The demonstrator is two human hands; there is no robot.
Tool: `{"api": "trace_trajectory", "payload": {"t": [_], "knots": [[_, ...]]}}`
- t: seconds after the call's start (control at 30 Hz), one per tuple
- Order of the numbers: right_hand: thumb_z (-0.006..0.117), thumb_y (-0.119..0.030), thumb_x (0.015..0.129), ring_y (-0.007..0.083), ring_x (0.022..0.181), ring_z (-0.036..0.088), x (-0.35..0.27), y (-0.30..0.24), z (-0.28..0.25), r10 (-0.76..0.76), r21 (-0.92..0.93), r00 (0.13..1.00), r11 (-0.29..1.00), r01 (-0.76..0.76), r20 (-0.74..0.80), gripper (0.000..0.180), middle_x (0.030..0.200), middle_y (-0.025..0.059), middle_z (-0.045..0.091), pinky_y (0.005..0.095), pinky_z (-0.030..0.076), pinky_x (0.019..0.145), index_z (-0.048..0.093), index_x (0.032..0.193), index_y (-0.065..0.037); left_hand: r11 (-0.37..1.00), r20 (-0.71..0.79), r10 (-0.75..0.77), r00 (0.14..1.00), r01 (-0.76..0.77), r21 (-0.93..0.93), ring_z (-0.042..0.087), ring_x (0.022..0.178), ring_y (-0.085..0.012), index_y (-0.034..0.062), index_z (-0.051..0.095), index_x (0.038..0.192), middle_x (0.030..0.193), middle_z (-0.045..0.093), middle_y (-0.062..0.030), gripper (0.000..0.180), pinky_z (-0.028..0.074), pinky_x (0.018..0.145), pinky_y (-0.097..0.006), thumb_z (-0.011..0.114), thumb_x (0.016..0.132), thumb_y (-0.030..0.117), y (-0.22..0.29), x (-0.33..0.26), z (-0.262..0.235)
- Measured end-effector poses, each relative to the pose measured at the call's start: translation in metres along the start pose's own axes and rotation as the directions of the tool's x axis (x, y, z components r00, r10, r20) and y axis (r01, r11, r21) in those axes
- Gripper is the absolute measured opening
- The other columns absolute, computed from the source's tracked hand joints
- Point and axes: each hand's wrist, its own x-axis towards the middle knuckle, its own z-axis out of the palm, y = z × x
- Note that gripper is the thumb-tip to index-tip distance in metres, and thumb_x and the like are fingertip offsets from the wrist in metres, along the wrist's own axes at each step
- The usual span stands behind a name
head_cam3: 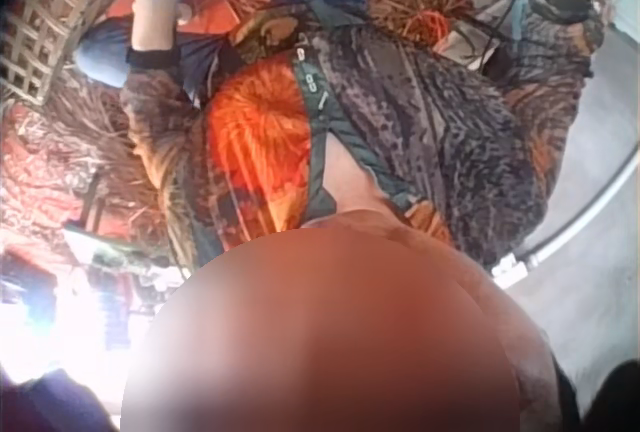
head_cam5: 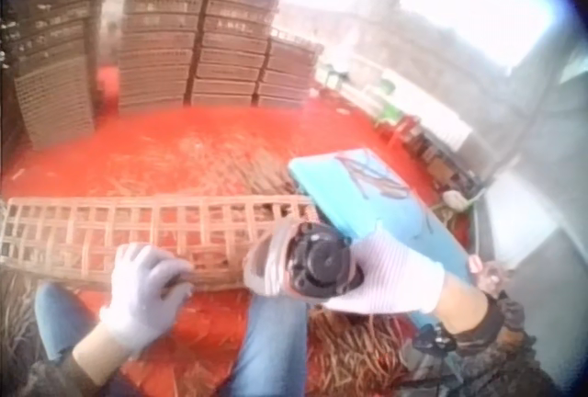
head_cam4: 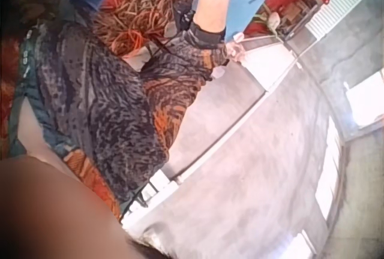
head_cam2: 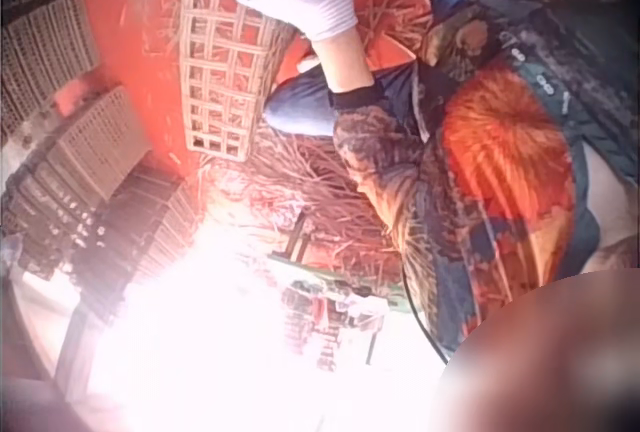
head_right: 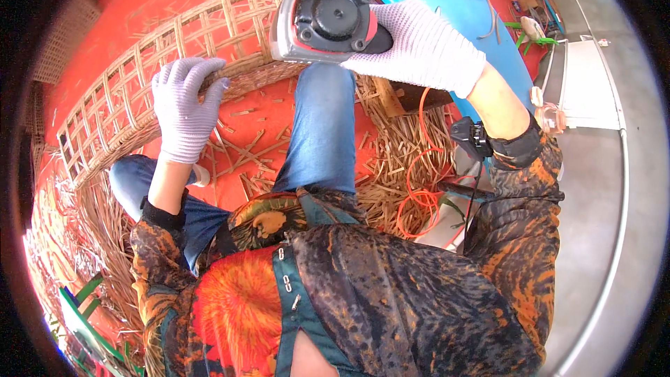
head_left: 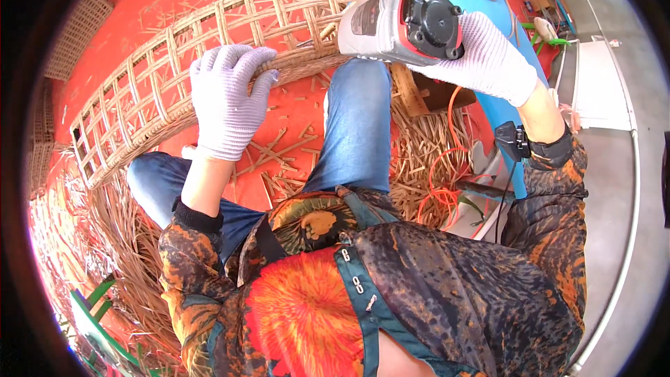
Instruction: Weaving and assembling a wicker basket using strips, scissors, and a pneumatic staple gun.
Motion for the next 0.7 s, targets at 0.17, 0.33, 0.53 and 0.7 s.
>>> {"api": "trace_trajectory", "payload": {"t": [0.17, 0.33, 0.53, 0.7], "knots": [[0.082, -0.031, 0.083, 0.0246, 0.090, 0.073, 0.000, 0.007, 0.002, -0.017, -0.094, 0.999, 0.995, 0.021, 0.044, 0.042, 0.096, 0.0148, 0.075, 0.0357, 0.055, 0.084, 0.071, 0.112, -0.002, 1.000, -0.019, 0.005, 1.000, -0.005, -0.014, 0.062, 0.093, -0.0247, 0.0169, 0.074, 0.098, 0.093, 0.066, -0.0022, 0.024, 0.044, 0.087, -0.040, 0.080, 0.075, 0.015, -0.002, -0.003, 0.000], [0.082, -0.029, 0.083, 0.0234, 0.089, 0.073, 0.001, 0.003, 0.002, -0.012, -0.041, 0.998, 0.999, 0.015, 0.058, 0.041, 0.094, 0.0155, 0.074, 0.0358, 0.055, 0.083, 0.070, 0.109, -0.001, 1.000, -0.038, 0.002, 0.999, -0.002, -0.012, 0.062, 0.092, -0.0245, 0.0175, 0.073, 0.097, 0.092, 0.066, -0.0018, 0.023, 0.044, 0.085, -0.040, 0.080, 0.075, 0.014, 0.001, -0.003, -0.003], [0.083, -0.028, 0.081, 0.0225, 0.086, 0.072, 0.000, -0.002, -0.003, 0.012, -0.033, 0.996, 0.999, -0.009, 0.092, 0.040, 0.093, 0.0157, 0.074, 0.0363, 0.056, 0.080, 0.070, 0.108, -0.001, 1.000, -0.036, 0.004, 0.999, -0.004, -0.008, 0.062, 0.092, -0.0251, 0.0175, 0.073, 0.096, 0.092, 0.066, -0.0020, 0.023, 0.044, 0.085, -0.040, 0.081, 0.074, 0.015, 0.004, -0.004, -0.005], [0.082, -0.026, 0.081, 0.0273, 0.085, 0.072, -0.006, -0.007, -0.003, -0.179, -0.146, 0.984, 0.973, 0.179, 0.017, 0.040, 0.093, 0.0165, 0.074, 0.0367, 0.056, 0.079, 0.070, 0.109, -0.001, 1.000, -0.040, 0.004, 0.999, -0.004, 0.002, 0.062, 0.092, -0.0249, 0.0176, 0.073, 0.098, 0.092, 0.066, -0.0022, 0.024, 0.044, 0.084, -0.040, 0.080, 0.075, 0.015, 0.008, -0.007, -0.007]]}}
